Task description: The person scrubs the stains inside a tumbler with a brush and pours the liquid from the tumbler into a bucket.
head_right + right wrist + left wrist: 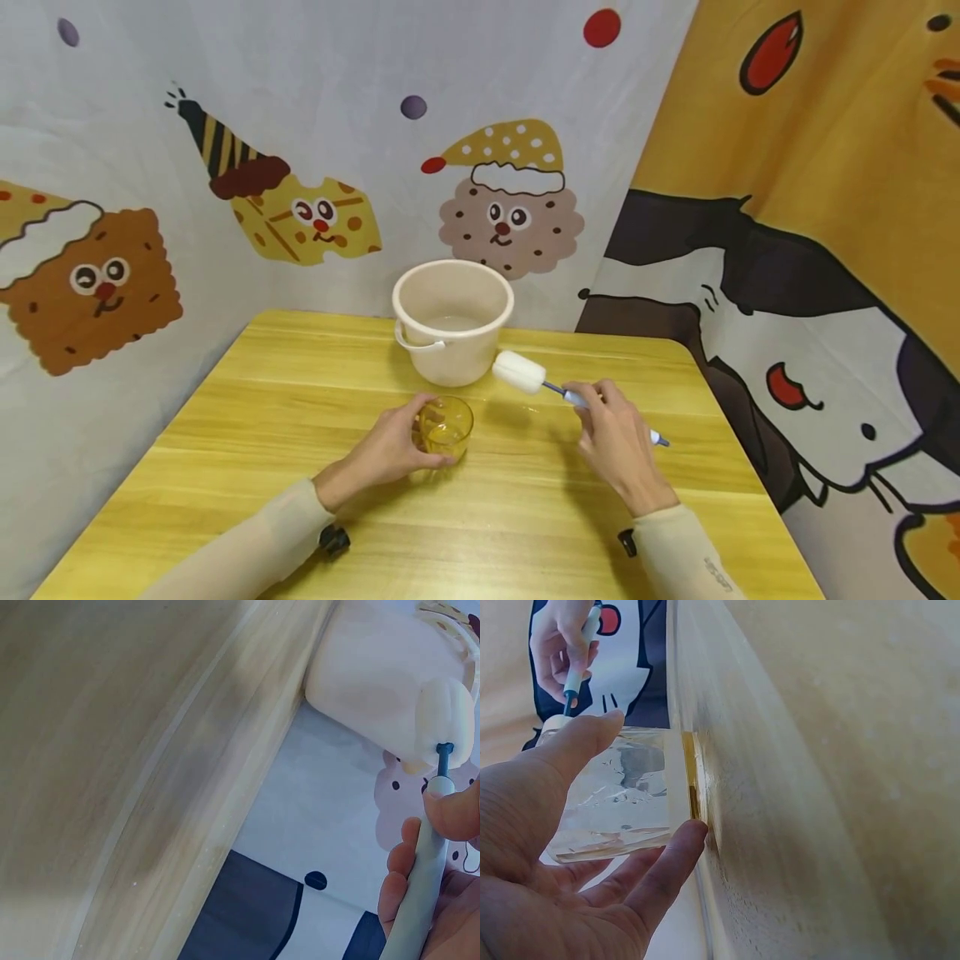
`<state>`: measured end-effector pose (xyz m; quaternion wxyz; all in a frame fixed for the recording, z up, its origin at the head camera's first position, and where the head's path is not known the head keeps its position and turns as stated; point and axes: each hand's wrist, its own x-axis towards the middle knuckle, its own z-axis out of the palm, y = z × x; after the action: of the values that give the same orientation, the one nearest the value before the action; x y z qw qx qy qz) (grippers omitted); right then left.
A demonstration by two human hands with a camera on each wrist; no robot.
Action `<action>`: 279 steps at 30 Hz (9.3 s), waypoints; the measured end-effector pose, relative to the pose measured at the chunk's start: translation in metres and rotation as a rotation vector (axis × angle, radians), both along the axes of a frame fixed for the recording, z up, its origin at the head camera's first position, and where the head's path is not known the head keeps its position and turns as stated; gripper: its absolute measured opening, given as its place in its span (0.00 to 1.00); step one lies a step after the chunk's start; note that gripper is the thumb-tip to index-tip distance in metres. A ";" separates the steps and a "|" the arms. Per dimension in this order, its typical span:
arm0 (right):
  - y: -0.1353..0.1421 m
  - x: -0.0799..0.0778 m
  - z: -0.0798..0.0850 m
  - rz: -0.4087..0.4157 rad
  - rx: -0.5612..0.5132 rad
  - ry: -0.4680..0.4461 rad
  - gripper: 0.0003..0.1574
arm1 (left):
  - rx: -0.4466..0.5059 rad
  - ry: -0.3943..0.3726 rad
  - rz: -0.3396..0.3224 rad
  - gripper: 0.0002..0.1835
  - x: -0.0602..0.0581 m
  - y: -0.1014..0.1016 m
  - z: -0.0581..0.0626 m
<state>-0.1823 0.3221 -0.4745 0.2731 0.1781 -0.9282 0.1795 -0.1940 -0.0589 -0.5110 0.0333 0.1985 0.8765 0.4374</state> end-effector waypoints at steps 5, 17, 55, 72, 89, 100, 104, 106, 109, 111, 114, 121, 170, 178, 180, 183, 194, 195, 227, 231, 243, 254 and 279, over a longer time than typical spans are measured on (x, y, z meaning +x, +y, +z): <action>-0.003 0.000 0.000 0.013 0.004 0.019 0.28 | -0.004 0.001 0.002 0.51 0.001 0.000 0.000; -0.006 0.003 0.004 0.061 0.033 0.065 0.28 | -0.014 0.008 0.008 0.51 0.001 0.000 0.003; -0.029 -0.002 0.013 0.151 0.128 0.156 0.22 | 0.013 0.003 -0.014 0.50 -0.002 -0.001 -0.002; -0.038 -0.003 0.019 0.206 0.158 0.176 0.22 | -0.002 0.018 -0.012 0.51 0.000 -0.001 0.001; -0.051 -0.004 0.033 0.221 0.285 0.182 0.28 | -0.032 0.016 -0.011 0.51 0.001 -0.001 0.003; -0.058 -0.006 0.043 0.246 0.357 0.240 0.34 | -0.019 0.013 -0.003 0.50 0.001 0.000 0.003; -0.061 -0.006 0.049 0.239 0.417 0.246 0.36 | -0.024 0.019 -0.003 0.49 0.002 0.000 0.003; -0.063 -0.006 0.051 0.236 0.447 0.253 0.37 | -0.024 0.022 -0.005 0.49 0.002 0.000 0.003; -0.066 -0.007 0.055 0.245 0.476 0.275 0.37 | -0.021 0.023 -0.009 0.48 0.001 0.000 0.003; -0.068 -0.007 0.057 0.258 0.489 0.286 0.37 | -0.019 0.021 -0.010 0.48 0.002 0.001 0.002; -0.071 -0.008 0.059 0.277 0.506 0.308 0.36 | -0.014 0.021 -0.020 0.48 0.003 0.001 0.002; -0.080 -0.010 0.066 0.286 0.551 0.338 0.34 | 0.006 0.030 -0.041 0.47 0.003 0.001 0.001; -0.138 -0.010 0.087 0.410 0.901 0.345 0.14 | -0.006 0.003 -0.025 0.49 0.002 0.002 0.006; -0.145 -0.011 0.084 0.400 0.917 0.357 0.07 | -0.030 0.028 -0.021 0.51 0.002 0.004 0.008; -0.146 -0.012 0.084 0.401 0.919 0.356 0.06 | -0.029 0.035 -0.022 0.52 0.001 0.004 0.008; -0.145 -0.012 0.084 0.402 0.915 0.360 0.06 | -0.021 0.036 -0.023 0.51 0.000 0.005 0.008; -0.142 -0.012 0.083 0.410 0.906 0.368 0.08 | -0.009 0.023 -0.018 0.50 0.000 0.005 0.007; -0.141 -0.012 0.083 0.412 0.901 0.365 0.08 | -0.008 0.025 -0.020 0.50 0.000 0.004 0.007; -0.135 -0.014 0.109 0.422 0.855 0.473 0.11 | -0.021 0.026 -0.036 0.50 0.000 0.004 0.009; -0.137 -0.015 0.113 0.438 0.859 0.497 0.10 | -0.016 0.028 -0.049 0.49 0.000 0.003 0.009; -0.146 -0.019 0.125 0.433 0.930 0.542 0.07 | 0.027 0.004 -0.062 0.49 -0.002 0.003 0.007; -0.151 -0.024 0.131 0.417 0.990 0.518 0.06 | 0.013 0.010 -0.033 0.50 0.000 0.004 0.008; -0.154 -0.027 0.135 0.420 1.058 0.475 0.07 | -0.019 0.031 -0.034 0.50 -0.001 0.003 0.008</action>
<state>-0.2094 0.1685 -0.3392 0.3057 0.5037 -0.7502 -0.3000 -0.1947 -0.0560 -0.5026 0.0289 0.2199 0.8776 0.4250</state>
